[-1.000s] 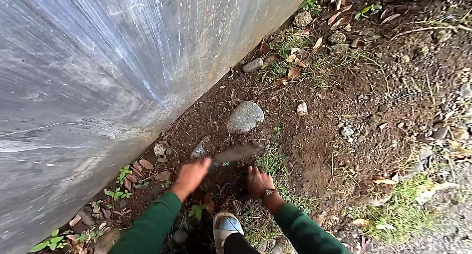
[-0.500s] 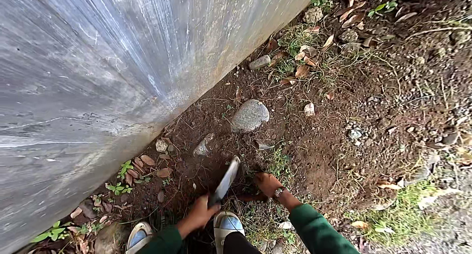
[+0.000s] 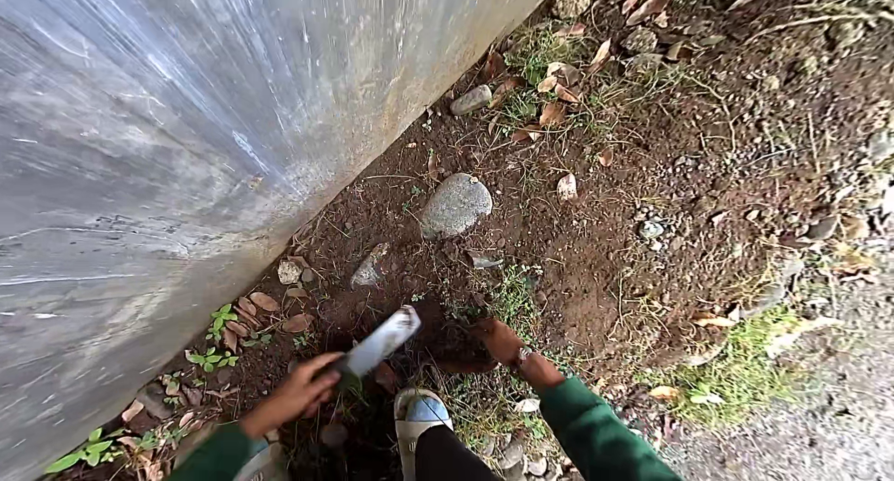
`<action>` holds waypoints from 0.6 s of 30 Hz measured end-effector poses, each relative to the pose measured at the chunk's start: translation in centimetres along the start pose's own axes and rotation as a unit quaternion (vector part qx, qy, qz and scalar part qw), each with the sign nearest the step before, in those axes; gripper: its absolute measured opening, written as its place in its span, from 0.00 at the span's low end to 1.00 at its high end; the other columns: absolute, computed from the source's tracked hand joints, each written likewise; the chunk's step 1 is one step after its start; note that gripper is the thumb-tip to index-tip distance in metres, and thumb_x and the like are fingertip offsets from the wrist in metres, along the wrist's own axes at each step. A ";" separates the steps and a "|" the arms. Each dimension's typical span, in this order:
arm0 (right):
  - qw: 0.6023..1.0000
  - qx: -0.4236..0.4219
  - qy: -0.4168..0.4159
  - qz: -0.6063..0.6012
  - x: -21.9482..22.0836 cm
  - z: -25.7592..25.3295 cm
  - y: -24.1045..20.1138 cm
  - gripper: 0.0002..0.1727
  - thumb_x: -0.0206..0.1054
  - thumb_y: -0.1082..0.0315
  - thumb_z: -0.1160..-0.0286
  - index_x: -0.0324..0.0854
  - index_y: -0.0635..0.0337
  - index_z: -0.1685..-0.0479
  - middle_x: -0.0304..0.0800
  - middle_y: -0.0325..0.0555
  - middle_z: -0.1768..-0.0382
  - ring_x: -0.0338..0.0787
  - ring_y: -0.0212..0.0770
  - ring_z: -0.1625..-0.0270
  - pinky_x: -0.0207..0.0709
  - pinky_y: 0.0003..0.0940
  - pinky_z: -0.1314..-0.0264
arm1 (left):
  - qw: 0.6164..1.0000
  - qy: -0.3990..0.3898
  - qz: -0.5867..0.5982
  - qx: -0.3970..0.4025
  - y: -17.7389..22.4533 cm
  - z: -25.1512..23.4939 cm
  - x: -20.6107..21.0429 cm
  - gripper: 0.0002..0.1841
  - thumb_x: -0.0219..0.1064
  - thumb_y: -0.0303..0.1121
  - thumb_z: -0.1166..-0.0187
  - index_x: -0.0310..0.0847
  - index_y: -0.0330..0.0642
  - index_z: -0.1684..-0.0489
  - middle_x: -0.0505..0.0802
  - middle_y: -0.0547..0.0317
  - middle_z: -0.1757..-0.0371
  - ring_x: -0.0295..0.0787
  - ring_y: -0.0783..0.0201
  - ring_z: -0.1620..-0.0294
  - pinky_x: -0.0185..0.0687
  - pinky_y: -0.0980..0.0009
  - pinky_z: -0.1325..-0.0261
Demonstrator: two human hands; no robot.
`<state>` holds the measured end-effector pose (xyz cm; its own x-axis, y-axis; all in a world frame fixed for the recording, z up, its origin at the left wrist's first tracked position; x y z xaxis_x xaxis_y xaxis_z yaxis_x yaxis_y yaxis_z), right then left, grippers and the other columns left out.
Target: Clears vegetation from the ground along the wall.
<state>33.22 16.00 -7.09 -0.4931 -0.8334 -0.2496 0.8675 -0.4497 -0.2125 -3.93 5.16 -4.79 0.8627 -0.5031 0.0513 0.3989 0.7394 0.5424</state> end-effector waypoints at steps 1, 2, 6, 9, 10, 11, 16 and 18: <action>1.000 -0.003 0.002 -0.011 -0.2 0.1 0.2 0.24 0.53 0.58 0.06 0.83 0.75 0.41 0.87 0.73 0.42 0.87 0.66 0.36 0.72 0.65 0.29 | 1.000 0.010 -0.015 -0.012 -0.5 1.8 -3.8 0.27 0.56 0.41 0.09 0.65 0.49 0.11 0.88 0.53 0.65 0.80 0.64 0.79 0.80 0.65 0.75; 1.000 -0.004 0.000 -0.020 -0.3 0.2 0.3 0.25 0.52 0.58 0.06 0.83 0.75 0.41 0.87 0.73 0.42 0.87 0.65 0.38 0.72 0.65 0.30 | 0.999 0.023 -0.030 -0.034 -1.2 3.8 -7.4 0.27 0.55 0.40 0.08 0.64 0.50 0.10 0.87 0.54 0.67 0.77 0.65 0.81 0.77 0.66 0.78; 0.999 0.009 -0.009 -0.036 -0.2 0.6 0.6 0.25 0.51 0.57 0.05 0.83 0.74 0.41 0.87 0.71 0.45 0.87 0.63 0.42 0.73 0.63 0.33 | 0.992 -0.016 -0.052 -0.113 -2.7 7.8 -13.0 0.23 0.55 0.37 0.07 0.69 0.49 0.14 0.84 0.58 0.74 0.73 0.68 0.86 0.71 0.73 0.84; 0.999 0.003 -0.006 -0.052 -0.1 0.5 0.5 0.25 0.51 0.57 0.05 0.83 0.75 0.46 0.87 0.69 0.50 0.86 0.60 0.47 0.74 0.60 0.38 | 0.993 -0.063 -0.090 -0.048 3.2 2.7 -4.6 0.23 0.58 0.41 0.08 0.74 0.52 0.16 0.89 0.53 0.63 0.73 0.66 0.82 0.72 0.68 0.79; 0.998 -0.001 0.000 -0.056 0.1 0.4 0.6 0.24 0.52 0.58 0.05 0.83 0.75 0.47 0.86 0.68 0.51 0.86 0.59 0.48 0.74 0.60 0.39 | 0.994 -0.058 -0.093 -0.019 6.0 -0.3 -0.2 0.23 0.58 0.41 0.08 0.73 0.50 0.15 0.91 0.48 0.56 0.75 0.63 0.78 0.75 0.65 0.74; 0.998 -0.002 0.007 -0.060 0.1 0.4 0.9 0.24 0.52 0.58 0.06 0.83 0.74 0.46 0.86 0.69 0.50 0.86 0.60 0.46 0.74 0.61 0.38 | 0.995 -0.051 -0.081 0.000 8.0 -3.2 4.1 0.25 0.58 0.42 0.08 0.71 0.48 0.14 0.90 0.46 0.59 0.75 0.61 0.78 0.76 0.62 0.74; 0.966 0.034 0.056 -0.252 -1.1 3.7 2.6 0.20 0.54 0.61 0.06 0.79 0.68 0.32 0.85 0.54 0.54 0.82 0.41 0.61 0.78 0.40 0.54 | 0.979 -0.126 0.152 -0.055 5.6 -4.1 8.6 0.23 0.49 0.47 0.05 0.67 0.51 0.17 0.79 0.65 0.76 0.71 0.72 0.86 0.71 0.76 0.83; 0.922 0.030 0.113 -0.370 -2.7 5.1 3.3 0.15 0.54 0.64 0.06 0.79 0.66 0.39 0.76 0.37 0.72 0.70 0.26 0.80 0.67 0.24 0.77 | 0.973 -0.128 0.170 -0.088 2.2 -1.6 3.9 0.21 0.48 0.48 0.05 0.69 0.54 0.21 0.79 0.67 0.76 0.70 0.73 0.87 0.69 0.77 0.84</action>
<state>37.76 15.12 -2.25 -0.9461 -0.2066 -0.2495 0.2874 -0.8909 -0.3518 0.77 5.55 -4.74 0.8572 -0.2941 0.4228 0.1701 0.9365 0.3066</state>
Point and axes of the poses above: each hand's wrist, its own z-axis away from the middle knuckle, its own x-axis out of the palm, y = z × x, the point moved 6 cm from there along -z, towards the middle knuckle
